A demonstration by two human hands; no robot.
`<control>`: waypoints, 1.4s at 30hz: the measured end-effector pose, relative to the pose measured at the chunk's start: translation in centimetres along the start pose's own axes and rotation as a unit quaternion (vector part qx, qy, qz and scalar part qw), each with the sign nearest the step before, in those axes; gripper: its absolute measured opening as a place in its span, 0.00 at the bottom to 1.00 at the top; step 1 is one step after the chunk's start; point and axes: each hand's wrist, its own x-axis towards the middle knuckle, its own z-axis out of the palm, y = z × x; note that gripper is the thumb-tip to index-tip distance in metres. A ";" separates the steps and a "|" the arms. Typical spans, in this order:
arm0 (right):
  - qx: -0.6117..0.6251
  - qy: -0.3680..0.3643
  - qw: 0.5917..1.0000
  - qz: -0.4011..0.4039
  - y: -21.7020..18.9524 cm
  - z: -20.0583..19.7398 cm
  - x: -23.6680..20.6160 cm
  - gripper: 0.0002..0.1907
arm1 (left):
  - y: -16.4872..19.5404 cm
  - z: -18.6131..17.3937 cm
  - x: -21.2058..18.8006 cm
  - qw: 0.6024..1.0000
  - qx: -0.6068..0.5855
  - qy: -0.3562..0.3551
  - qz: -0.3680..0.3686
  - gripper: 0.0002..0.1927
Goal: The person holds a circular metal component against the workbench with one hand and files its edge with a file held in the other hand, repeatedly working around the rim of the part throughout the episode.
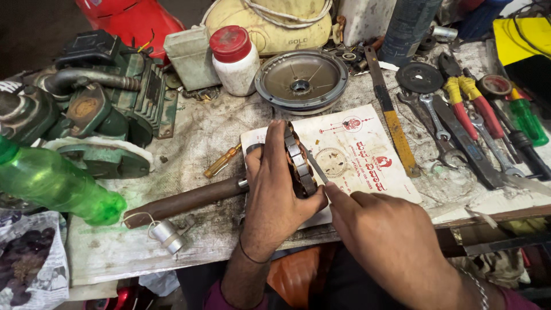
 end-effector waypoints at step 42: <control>-0.012 -0.032 0.999 0.026 1.0 0.5 -1.0 0.19 | 0.2 -0.3 0.1 1.000 -0.009 0.002 0.004 0.65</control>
